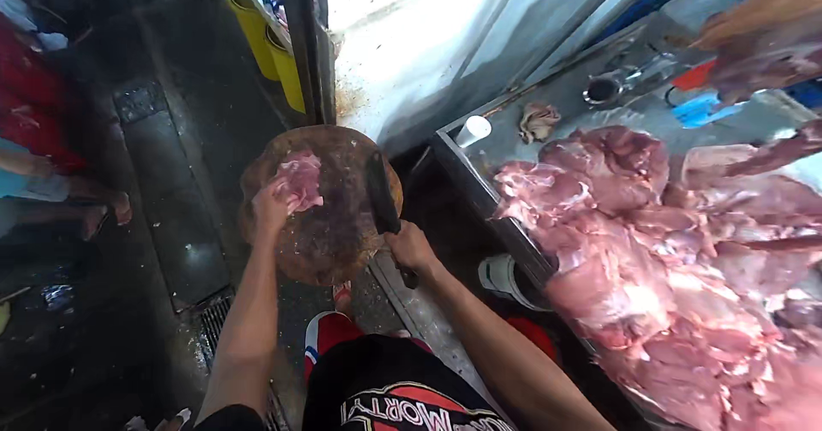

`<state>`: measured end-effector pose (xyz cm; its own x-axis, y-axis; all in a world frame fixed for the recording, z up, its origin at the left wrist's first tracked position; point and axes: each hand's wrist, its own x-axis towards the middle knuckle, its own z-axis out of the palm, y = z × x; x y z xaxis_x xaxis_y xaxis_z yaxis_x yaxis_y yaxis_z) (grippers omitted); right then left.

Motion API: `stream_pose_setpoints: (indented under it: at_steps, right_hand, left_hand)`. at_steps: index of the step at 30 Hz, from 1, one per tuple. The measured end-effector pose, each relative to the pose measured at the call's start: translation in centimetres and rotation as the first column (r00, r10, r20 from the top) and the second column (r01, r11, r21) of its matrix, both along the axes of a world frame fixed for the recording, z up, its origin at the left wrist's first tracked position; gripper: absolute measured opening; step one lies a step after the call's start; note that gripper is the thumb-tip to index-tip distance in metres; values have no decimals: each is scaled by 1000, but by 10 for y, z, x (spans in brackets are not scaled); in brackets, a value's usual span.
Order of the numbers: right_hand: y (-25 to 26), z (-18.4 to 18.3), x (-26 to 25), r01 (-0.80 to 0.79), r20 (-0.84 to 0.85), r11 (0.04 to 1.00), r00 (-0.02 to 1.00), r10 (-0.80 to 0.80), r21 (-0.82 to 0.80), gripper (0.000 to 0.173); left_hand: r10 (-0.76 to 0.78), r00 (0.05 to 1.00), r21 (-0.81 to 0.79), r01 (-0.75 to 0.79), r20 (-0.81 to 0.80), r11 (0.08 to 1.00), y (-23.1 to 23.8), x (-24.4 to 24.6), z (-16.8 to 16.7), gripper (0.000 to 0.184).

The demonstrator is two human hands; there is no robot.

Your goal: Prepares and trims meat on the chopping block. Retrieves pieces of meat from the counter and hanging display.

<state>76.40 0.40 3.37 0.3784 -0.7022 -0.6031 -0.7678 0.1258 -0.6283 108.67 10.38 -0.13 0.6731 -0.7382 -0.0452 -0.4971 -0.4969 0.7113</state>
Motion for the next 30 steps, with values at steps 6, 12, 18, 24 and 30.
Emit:
stream_pose_setpoints:
  at_steps: [6, 12, 18, 24, 30]
  right_hand:
    - [19, -39, -36, -102, -241, 993, 964, 114, 60, 42]
    - [26, -45, -39, -77, -220, 997, 972, 80, 25, 37]
    - [31, -43, -34, -78, -274, 997, 959, 69, -21, 41]
    - [34, -55, -29, -68, -332, 997, 942, 54, -29, 37]
    - [29, -35, -21, -26, -316, 999, 949, 9, -48, 28]
  left_hand:
    - [151, 987, -1, -152, 51, 988, 60, 2, -73, 57]
    - [-32, 974, 75, 16, 226, 997, 33, -40, -81, 91]
    - [55, 982, 233, -97, 181, 968, 13, 18, -67, 46]
    - [218, 971, -112, -228, -94, 967, 11, 47, 15, 27]
    - [170, 953, 167, -131, -249, 977, 13, 55, -1, 34]
